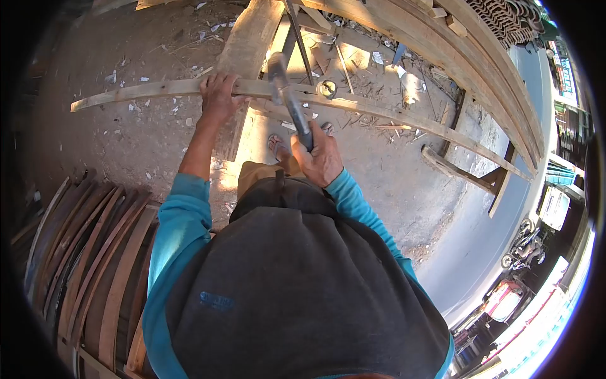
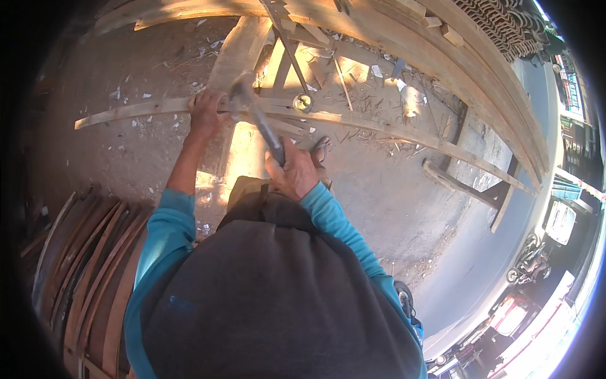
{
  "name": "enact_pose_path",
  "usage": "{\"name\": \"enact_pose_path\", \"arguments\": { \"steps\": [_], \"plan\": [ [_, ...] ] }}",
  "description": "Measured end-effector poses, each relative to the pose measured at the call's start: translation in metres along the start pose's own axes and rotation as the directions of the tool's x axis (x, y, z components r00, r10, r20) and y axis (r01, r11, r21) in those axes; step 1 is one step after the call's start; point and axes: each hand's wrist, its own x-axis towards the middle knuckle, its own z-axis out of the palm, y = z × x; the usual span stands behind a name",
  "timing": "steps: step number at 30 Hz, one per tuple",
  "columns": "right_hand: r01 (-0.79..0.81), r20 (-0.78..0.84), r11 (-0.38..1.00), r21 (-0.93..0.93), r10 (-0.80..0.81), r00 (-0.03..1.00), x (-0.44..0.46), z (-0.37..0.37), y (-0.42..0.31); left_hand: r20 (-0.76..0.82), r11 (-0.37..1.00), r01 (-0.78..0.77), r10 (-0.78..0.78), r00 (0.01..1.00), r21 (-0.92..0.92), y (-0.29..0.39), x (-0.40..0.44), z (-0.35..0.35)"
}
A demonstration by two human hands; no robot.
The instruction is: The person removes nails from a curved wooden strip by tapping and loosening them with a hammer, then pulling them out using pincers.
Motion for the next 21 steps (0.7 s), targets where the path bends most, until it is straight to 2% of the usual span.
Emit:
{"name": "enact_pose_path", "arguments": {
  "steps": [2,4,5,7,8,9,11,13,14,15,16,18,19,21],
  "plan": [
    [0.182,0.237,0.977,-0.112,-0.151,0.96,0.005,0.004,-0.032,0.029,0.999,-0.026,0.027,0.999,-0.03,0.002,-0.001,-0.005],
    [0.355,0.295,0.917,-0.182,-0.293,0.909,0.005,0.02,-0.032,0.034,0.997,-0.046,0.048,0.998,-0.056,0.0,0.002,-0.01],
    [0.355,0.29,0.916,-0.186,-0.295,0.911,0.004,0.02,-0.026,0.039,0.998,-0.051,0.053,0.998,-0.037,-0.001,0.0,-0.009],
    [0.225,0.198,0.942,-0.248,-0.178,0.964,0.001,0.014,-0.005,0.032,0.999,-0.046,0.046,0.998,-0.021,-0.003,0.001,-0.004],
    [0.076,0.061,0.964,-0.254,-0.062,0.996,0.002,0.008,0.015,0.003,0.999,-0.041,0.041,0.999,-0.003,-0.004,0.0,0.0],
    [-0.073,-0.07,0.968,-0.242,0.058,0.996,0.003,-0.004,0.036,-0.024,1.0,-0.028,0.029,0.999,0.014,-0.004,-0.002,0.005],
    [-0.221,-0.281,0.965,-0.142,0.175,0.944,0.002,-0.043,0.054,0.001,1.0,-0.001,0.001,1.0,-0.018,-0.002,-0.002,0.0],
    [-0.174,-0.306,0.946,-0.275,0.085,0.948,-0.005,-0.071,0.044,0.032,0.999,0.022,-0.021,0.999,-0.04,-0.003,-0.002,0.001],
    [-0.203,-0.367,0.954,-0.218,0.112,0.923,-0.009,-0.081,0.048,0.003,0.999,0.014,-0.014,1.0,-0.032,-0.003,-0.004,0.004],
    [-0.147,-0.453,0.972,-0.185,0.049,0.89,-0.009,-0.089,0.044,-0.028,1.0,-0.002,0.002,1.0,-0.021,-0.005,-0.003,0.004],
    [-0.141,-0.544,0.988,-0.059,0.087,0.835,-0.006,-0.095,0.057,-0.029,1.0,-0.005,0.005,1.0,-0.019,-0.004,-0.001,0.002],
    [-0.138,-0.613,0.933,0.332,0.324,0.721,-0.001,-0.108,0.062,0.019,0.999,0.023,-0.022,1.0,-0.044,-0.001,-0.001,0.0],
    [-0.134,-0.614,0.934,0.331,0.321,0.721,0.002,-0.114,0.069,0.015,0.999,0.022,-0.021,1.0,-0.044,0.002,-0.002,0.0],
    [-0.134,-0.577,0.823,0.553,0.494,0.65,0.01,-0.118,0.089,0.029,0.999,0.054,-0.054,0.998,0.005,0.002,0.0,-0.001]
  ]
}}
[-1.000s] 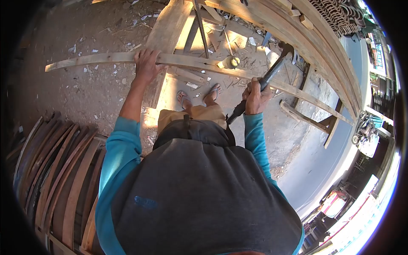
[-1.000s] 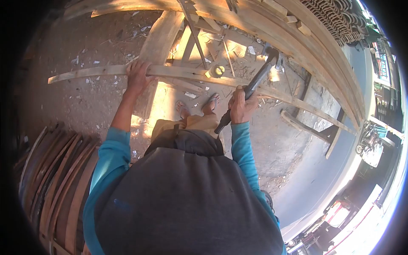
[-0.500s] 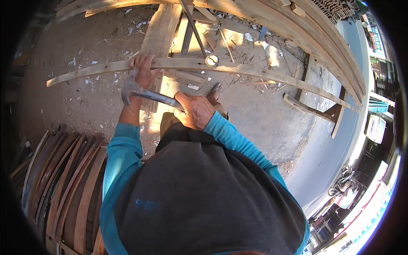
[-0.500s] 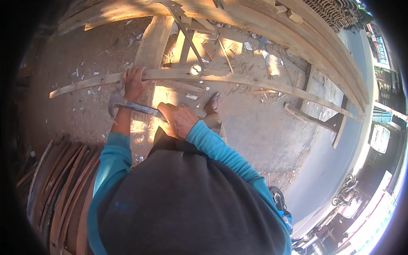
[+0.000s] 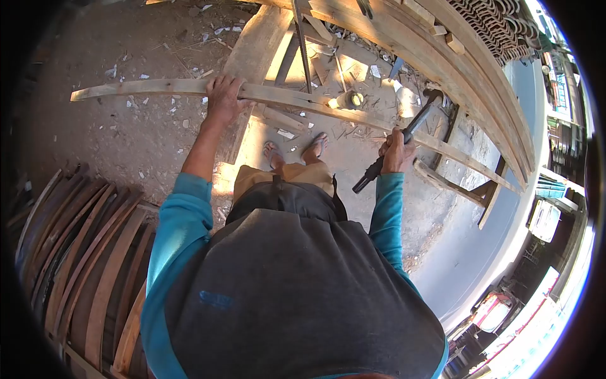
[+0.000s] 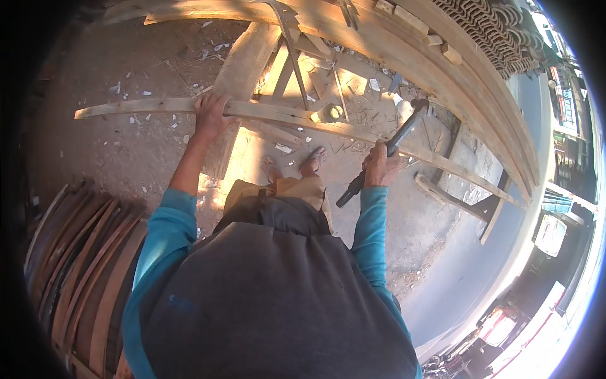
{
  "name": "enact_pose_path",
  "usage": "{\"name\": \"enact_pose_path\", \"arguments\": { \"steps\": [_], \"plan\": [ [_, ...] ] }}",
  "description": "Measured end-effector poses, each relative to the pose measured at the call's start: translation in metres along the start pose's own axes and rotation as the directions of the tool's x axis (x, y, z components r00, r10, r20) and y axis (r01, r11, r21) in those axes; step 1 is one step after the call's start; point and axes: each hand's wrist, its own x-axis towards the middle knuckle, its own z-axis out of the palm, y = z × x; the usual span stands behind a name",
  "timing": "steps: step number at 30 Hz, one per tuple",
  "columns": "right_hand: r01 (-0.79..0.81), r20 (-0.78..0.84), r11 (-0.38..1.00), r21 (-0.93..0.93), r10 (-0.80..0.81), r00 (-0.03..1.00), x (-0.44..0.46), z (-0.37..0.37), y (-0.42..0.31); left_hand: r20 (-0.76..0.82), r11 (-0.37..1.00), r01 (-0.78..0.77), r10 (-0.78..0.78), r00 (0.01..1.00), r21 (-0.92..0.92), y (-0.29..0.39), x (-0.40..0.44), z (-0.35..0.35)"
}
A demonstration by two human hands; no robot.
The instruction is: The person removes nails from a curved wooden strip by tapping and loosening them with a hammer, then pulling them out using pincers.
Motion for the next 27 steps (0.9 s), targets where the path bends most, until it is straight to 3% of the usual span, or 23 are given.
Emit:
{"name": "enact_pose_path", "arguments": {
  "steps": [3,5,7,8,10,13,15,17,19,21,23,25,26,27],
  "plan": [
    [-0.09,0.101,0.991,-0.104,0.101,0.99,-0.015,0.017,0.026,0.002,1.0,-0.019,0.019,1.0,-0.012,-0.003,0.0,0.002],
    [0.181,0.417,0.928,-0.327,-0.03,0.908,-0.046,0.038,0.049,-0.022,1.0,-0.016,0.015,1.0,-0.015,-0.006,-0.002,0.005],
    [0.029,0.503,0.942,-0.333,0.152,0.851,-0.077,0.057,0.042,-0.022,0.999,-0.042,0.041,0.999,-0.027,-0.001,-0.002,0.006],
    [0.018,0.487,0.944,-0.329,0.153,0.86,-0.078,0.053,0.045,0.001,0.999,-0.024,0.024,1.0,-0.022,-0.001,-0.002,0.005],
    [0.268,0.497,0.883,-0.385,-0.047,0.867,-0.076,0.049,0.048,0.013,1.0,-0.017,0.017,1.0,-0.02,-0.001,-0.001,0.003],
    [0.299,0.478,0.825,-0.479,-0.04,0.877,-0.073,0.031,0.02,0.036,1.0,-0.014,0.014,0.999,-0.011,0.0,0.002,-0.006],
    [0.267,0.38,0.854,-0.446,-0.089,0.921,-0.061,0.016,0.025,0.063,1.0,-0.008,0.009,0.998,-0.01,0.006,0.001,-0.009],
    [0.082,0.243,0.883,-0.462,0.037,0.969,-0.045,0.004,0.021,0.035,0.999,0.003,-0.001,0.999,-0.043,0.0,0.001,0.001],
    [0.134,0.128,0.901,-0.413,-0.088,0.988,-0.02,-0.005,0.064,0.017,0.999,0.007,-0.007,1.0,-0.039,-0.002,0.001,0.005],
    [0.106,0.107,0.906,-0.409,-0.068,0.992,-0.02,0.003,0.069,-0.009,0.999,-0.007,0.006,1.0,-0.045,-0.005,0.0,0.01],
    [0.295,0.28,0.851,-0.435,-0.183,0.942,-0.042,0.023,0.057,-0.02,1.0,-0.006,0.006,1.0,-0.03,-0.004,0.002,0.008],
    [0.622,0.639,0.579,-0.527,-0.212,0.739,-0.067,0.04,0.058,-0.009,1.0,-0.001,0.0,1.0,-0.014,-0.002,-0.001,0.008],
    [0.62,0.632,0.583,-0.526,-0.22,0.743,-0.072,0.038,0.052,-0.003,0.999,0.009,-0.009,1.0,-0.034,-0.001,-0.001,0.009],
    [0.551,0.648,0.65,-0.522,-0.118,0.753,-0.082,0.039,0.032,0.0,0.998,0.02,-0.02,1.0,-0.052,-0.002,0.0,0.007]
  ]
}}
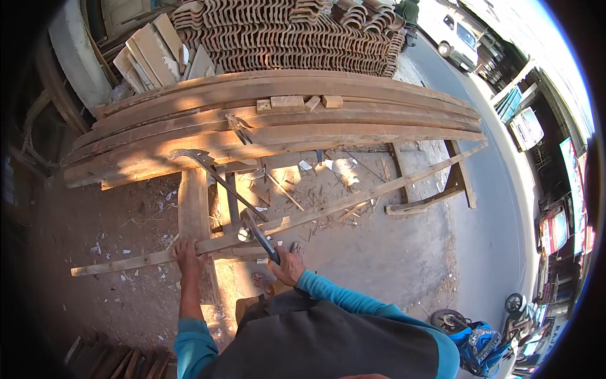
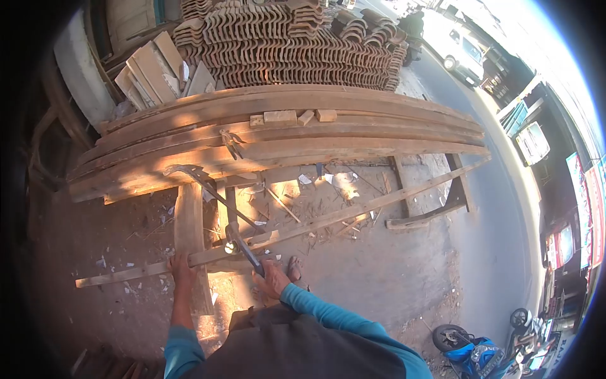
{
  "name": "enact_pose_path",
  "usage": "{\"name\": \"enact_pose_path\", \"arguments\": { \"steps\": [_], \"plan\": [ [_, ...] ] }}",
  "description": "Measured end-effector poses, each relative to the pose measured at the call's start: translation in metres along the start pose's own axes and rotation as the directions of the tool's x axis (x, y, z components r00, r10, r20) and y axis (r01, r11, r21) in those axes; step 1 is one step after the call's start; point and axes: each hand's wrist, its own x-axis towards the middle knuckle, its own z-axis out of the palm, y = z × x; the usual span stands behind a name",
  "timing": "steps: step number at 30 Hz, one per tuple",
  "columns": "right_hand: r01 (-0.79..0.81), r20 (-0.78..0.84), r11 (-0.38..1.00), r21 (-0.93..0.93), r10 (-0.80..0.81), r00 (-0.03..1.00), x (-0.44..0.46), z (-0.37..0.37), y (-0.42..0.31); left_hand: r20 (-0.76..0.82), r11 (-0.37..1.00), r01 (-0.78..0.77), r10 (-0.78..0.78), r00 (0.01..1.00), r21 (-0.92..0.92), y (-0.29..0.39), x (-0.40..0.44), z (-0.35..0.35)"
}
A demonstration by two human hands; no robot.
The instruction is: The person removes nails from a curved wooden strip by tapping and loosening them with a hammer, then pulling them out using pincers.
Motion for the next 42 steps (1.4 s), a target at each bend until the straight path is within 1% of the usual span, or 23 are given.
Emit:
{"name": "enact_pose_path", "arguments": {
  "steps": [3,5,7,8,10,11,13,15,17,19,20,22,24,25,26,28,29,31,34,37,39,40,42],
  "plan": [
    [-0.04,0.193,0.989,0.142,0.012,0.981,-0.004,-0.018,-0.04,-0.003,0.999,-0.037,0.037,0.999,0.01,0.001,0.0,-0.003],
    [-0.04,0.289,0.975,0.219,-0.025,0.957,-0.002,-0.011,-0.048,-0.034,0.991,-0.101,0.104,0.994,0.09,-0.049,0.006,0.046],
    [0.324,0.296,0.939,0.112,-0.343,0.891,0.001,0.016,-0.047,-0.068,0.971,-0.157,0.172,0.983,0.178,-0.073,0.01,0.061],
    [0.329,0.292,0.938,0.111,-0.347,0.891,-0.001,0.035,-0.034,-0.056,0.981,-0.156,0.163,0.985,0.115,-0.075,0.009,0.058],
    [0.385,-0.097,0.921,0.062,-0.378,0.921,0.0,0.075,0.0,-0.047,0.987,-0.152,0.155,0.987,0.057,-0.063,0.006,0.042],
    [0.04,0.058,0.991,0.129,-0.048,0.997,0.007,0.064,0.008,-0.017,0.994,-0.099,0.1,0.995,0.047,-0.024,0.001,0.012],
    [-0.205,-0.124,0.959,0.194,0.231,0.965,0.008,0.022,0.021,0.006,0.999,-0.035,0.035,0.999,0.033,-0.005,0.006,-0.004],
    [-0.136,-0.064,0.984,0.119,0.144,0.987,0.004,-0.007,0.03,-0.016,0.996,-0.044,0.045,0.999,0.073,-0.011,0.002,0.007],
    [-0.172,-0.059,0.983,0.065,0.176,0.983,-0.004,-0.027,0.03,0.029,0.998,-0.014,0.013,1.0,0.056,-0.003,0.005,0.001],
    [-0.168,-0.161,0.966,0.196,0.201,0.966,-0.016,-0.039,0.027,0.049,0.997,-0.038,0.035,0.998,0.069,-0.008,0.004,0.002],
    [-0.174,-0.18,0.903,0.393,0.261,0.948,-0.022,-0.049,0.015,0.103,0.998,-0.01,0.004,0.995,0.06,0.008,0.003,-0.021],
    [-0.238,-0.238,0.899,0.369,0.339,0.91,-0.029,-0.057,0.029,0.235,0.997,-0.067,0.056,0.97,0.043,0.018,0.009,-0.045],
    [-0.291,-0.328,0.891,0.348,0.406,0.853,-0.032,-0.059,0.048,0.03,0.996,0.052,-0.05,0.998,-0.067,0.038,0.013,-0.041],
    [-0.317,-0.365,0.899,0.302,0.416,0.833,-0.038,-0.058,0.059,0.078,0.987,0.063,-0.051,0.996,-0.151,0.05,0.018,-0.044],
    [-0.353,-0.407,0.877,0.325,0.467,0.785,-0.041,-0.058,0.067,0.111,0.986,-0.004,0.023,0.994,-0.164,0.072,0.027,-0.041],
    [-0.388,-0.361,0.87,0.305,0.483,0.798,-0.035,-0.061,0.083,0.12,0.836,-0.036,0.121,0.985,-0.548,0.113,0.034,-0.041],
    [-0.389,-0.368,0.867,0.312,0.488,0.792,-0.033,-0.063,0.094,0.137,0.766,-0.061,0.192,0.972,-0.64,0.149,0.035,-0.048],
    [-0.398,-0.31,0.861,0.318,0.49,0.815,-0.029,-0.058,0.11,0.218,0.697,-0.049,0.289,0.932,-0.716,0.198,0.048,-0.038],
    [-0.434,-0.267,0.864,0.257,0.495,0.827,-0.032,-0.056,0.12,0.179,0.711,-0.218,0.438,0.881,-0.668,0.253,0.063,-0.018],
    [-0.429,-0.247,0.888,0.167,0.459,0.853,-0.029,-0.06,0.128,0.273,0.827,-0.117,0.311,0.91,-0.55,0.28,0.067,0.006],
    [-0.446,-0.194,0.877,0.177,0.475,0.858,-0.033,-0.065,0.13,0.451,0.777,0.167,0.165,0.877,-0.608,0.27,0.063,0.001],
    [-0.46,-0.177,0.866,0.197,0.493,0.852,-0.03,-0.067,0.134,0.459,0.799,0.174,0.141,0.877,-0.576,0.253,0.061,-0.003],
    [-0.457,-0.156,0.859,0.231,0.497,0.854,-0.029,-0.071,0.142,0.016,0.602,-0.07,0.136,0.991,-0.795,0.208,0.046,-0.002]
  ]
}}
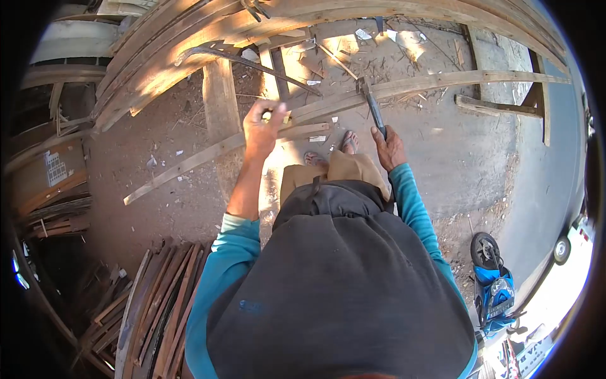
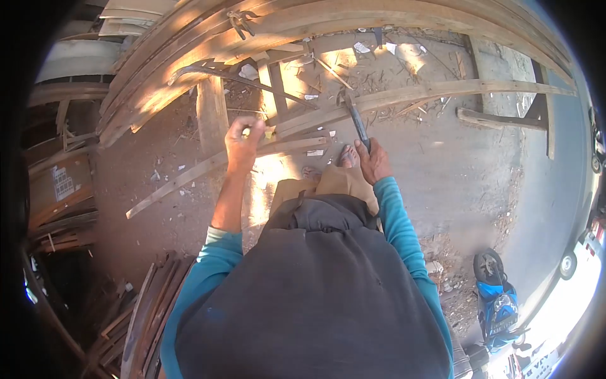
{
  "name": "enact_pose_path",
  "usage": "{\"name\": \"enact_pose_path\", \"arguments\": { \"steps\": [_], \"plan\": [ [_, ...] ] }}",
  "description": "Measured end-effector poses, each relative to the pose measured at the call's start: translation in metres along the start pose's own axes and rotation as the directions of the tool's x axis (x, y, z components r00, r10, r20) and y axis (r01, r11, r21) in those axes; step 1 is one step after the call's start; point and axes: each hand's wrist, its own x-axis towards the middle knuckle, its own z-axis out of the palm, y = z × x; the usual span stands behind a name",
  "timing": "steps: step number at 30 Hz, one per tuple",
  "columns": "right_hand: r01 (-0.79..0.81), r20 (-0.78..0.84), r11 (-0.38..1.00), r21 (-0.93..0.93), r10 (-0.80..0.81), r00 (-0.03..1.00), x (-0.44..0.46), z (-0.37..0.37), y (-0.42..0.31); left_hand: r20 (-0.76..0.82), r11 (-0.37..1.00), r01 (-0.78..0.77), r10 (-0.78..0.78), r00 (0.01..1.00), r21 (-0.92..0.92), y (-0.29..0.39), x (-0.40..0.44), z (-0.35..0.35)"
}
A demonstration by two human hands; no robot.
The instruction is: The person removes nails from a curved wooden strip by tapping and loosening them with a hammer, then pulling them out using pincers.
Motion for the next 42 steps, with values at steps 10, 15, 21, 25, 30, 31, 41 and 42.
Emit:
{"name": "enact_pose_path", "arguments": {
  "steps": [10,15,21,25,30,31,41,42],
  "plan": [
    [-0.053,0.005,0.981,0.185,0.052,0.999,0.023,0.025,0.018,0.018,0.948,0.019,-0.026,0.999,0.316,0.03,0.015,0.064],
    [-0.137,0.024,0.943,0.302,0.136,0.99,0.015,0.023,0.001,0.071,0.993,0.105,-0.101,0.992,-0.057,-0.002,0.003,0.009],
    [-0.206,0.005,0.901,0.382,0.22,0.975,0.005,0.035,-0.006,-0.024,0.961,0.018,-0.026,0.999,-0.277,0.004,-0.008,0.028],
    [-0.144,-0.028,0.922,0.359,0.165,0.986,0.017,0.047,0.004,-0.047,0.976,-0.014,0.004,0.999,-0.216,0.002,0.008,0.026],
    [-0.071,-0.103,0.994,0.081,0.079,0.991,0.017,0.045,0.031,-0.171,0.998,-0.036,0.028,0.985,-0.048,-0.001,-0.007,0.032],
    [-0.071,-0.103,0.993,0.092,0.081,0.991,0.015,0.045,0.029,0.066,0.998,-0.047,0.045,0.997,0.034,0.016,-0.007,0.043],
    [-0.051,-0.121,0.997,-0.064,0.043,0.992,0.01,0.038,0.014,-0.071,0.89,-0.029,-0.004,0.997,-0.456,-0.002,-0.009,0.02],
    [-0.051,-0.112,0.996,-0.074,0.042,0.993,0.012,0.038,0.019,0.027,0.992,-0.119,0.12,0.992,-0.034,0.031,0.001,0.029]
  ]
}}
